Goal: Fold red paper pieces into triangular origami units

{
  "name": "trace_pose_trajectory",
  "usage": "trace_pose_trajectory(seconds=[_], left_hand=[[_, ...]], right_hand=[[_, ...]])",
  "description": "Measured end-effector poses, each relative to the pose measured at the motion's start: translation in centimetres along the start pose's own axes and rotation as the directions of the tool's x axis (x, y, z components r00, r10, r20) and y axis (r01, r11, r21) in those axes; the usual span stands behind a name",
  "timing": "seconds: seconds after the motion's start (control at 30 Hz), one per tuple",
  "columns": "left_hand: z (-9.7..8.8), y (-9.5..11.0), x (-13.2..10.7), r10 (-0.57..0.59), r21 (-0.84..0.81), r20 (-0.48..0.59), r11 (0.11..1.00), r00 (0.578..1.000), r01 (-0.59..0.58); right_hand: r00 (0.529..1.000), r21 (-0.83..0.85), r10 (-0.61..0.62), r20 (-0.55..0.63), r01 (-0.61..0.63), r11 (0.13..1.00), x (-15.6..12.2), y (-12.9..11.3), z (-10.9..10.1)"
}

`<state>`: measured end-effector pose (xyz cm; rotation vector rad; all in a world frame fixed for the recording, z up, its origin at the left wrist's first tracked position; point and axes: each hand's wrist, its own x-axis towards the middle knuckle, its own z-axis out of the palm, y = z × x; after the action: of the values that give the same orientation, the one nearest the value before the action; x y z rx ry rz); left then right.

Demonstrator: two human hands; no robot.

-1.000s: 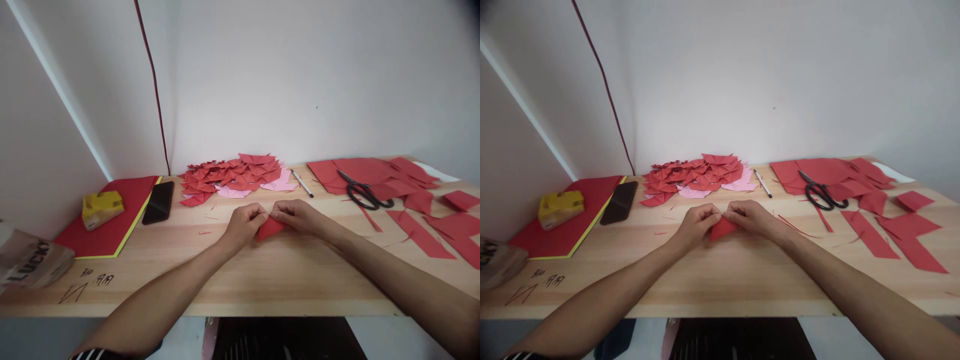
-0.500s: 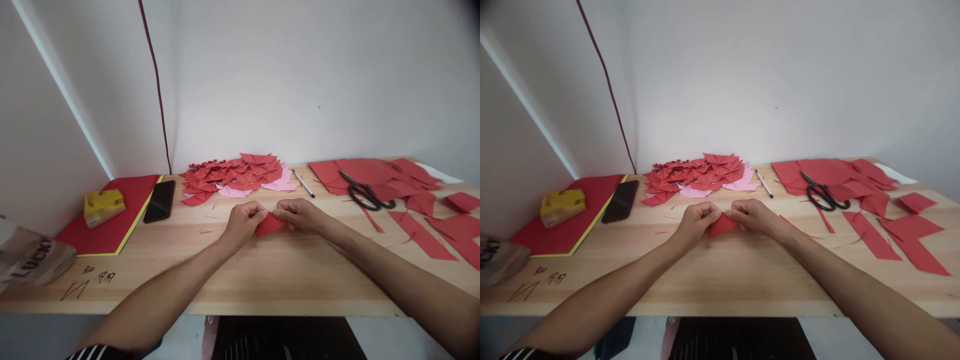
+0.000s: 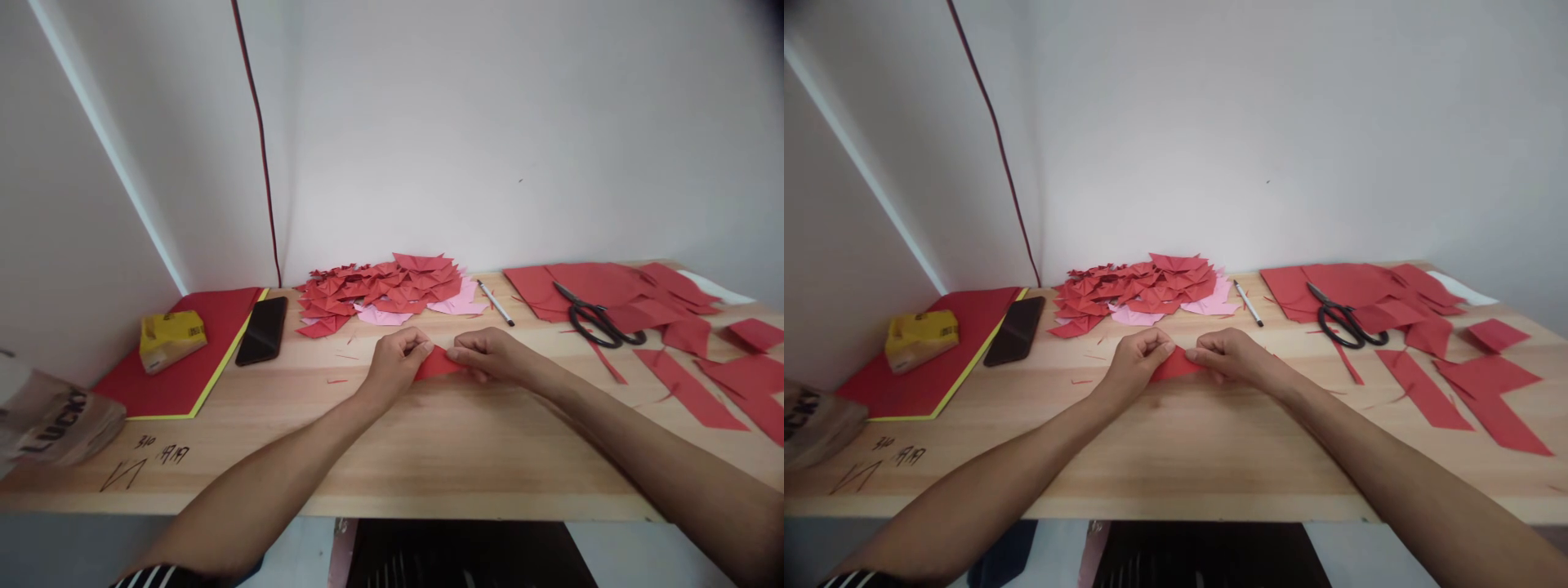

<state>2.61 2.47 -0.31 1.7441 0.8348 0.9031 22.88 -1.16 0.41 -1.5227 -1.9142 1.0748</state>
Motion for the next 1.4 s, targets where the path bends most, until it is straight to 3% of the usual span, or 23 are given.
trace_pose_trajectory(seconds=[0.1,0.23,0.37,0.6,0.83,1.0,1.17,1.4], left_hand=[[-0.4,-0.3,0.3,0.006,0.002,0.013,1.0,1.0,-0.006],[-0.6,-0.3,0.4,0.007,0.033,0.065,0.999,0.998,-0.01],[-0.2,0.0,0.1,0.017,0.072,0.105,0.997,0.994,-0.025],[0.0,0.4,-0.2,0.011,0.072,0.129,0.997,0.992,-0.02],[0.3,0.9,-0.5,0.012,0.147,0.168,0.988,0.986,-0.037],[0.4,1.0,-0.6,0.005,0.155,0.178,0.987,0.984,-0.033],[0.2,1.0,-0.5,-0.03,0.17,0.153,0.985,0.988,0.003],[0.3,1.3,-0.3,-0.077,0.164,0.1,0.985,0.992,0.06]], right_hand=[[1.0,-0.012,-0.012,0.0,0.012,1.0,-0.2,-0.3,0.0],[0.986,-0.082,-0.145,-0.082,0.138,0.987,-0.4,-0.9,0.4],[0.975,-0.058,-0.206,-0.077,0.202,0.978,-0.3,-0.9,1.1],[0.959,-0.052,-0.193,-0.205,0.186,0.981,0.0,-0.2,1.3],[0.951,-0.13,-0.242,-0.195,0.219,0.967,-0.2,-0.6,1.6],[0.935,-0.161,-0.241,-0.262,0.204,0.966,-0.3,-0.8,1.6],[0.902,-0.171,-0.212,-0.377,0.157,0.973,-0.3,-0.5,1.2],[0.884,-0.216,-0.207,-0.419,0.125,0.968,-0.2,-0.5,1.2]])
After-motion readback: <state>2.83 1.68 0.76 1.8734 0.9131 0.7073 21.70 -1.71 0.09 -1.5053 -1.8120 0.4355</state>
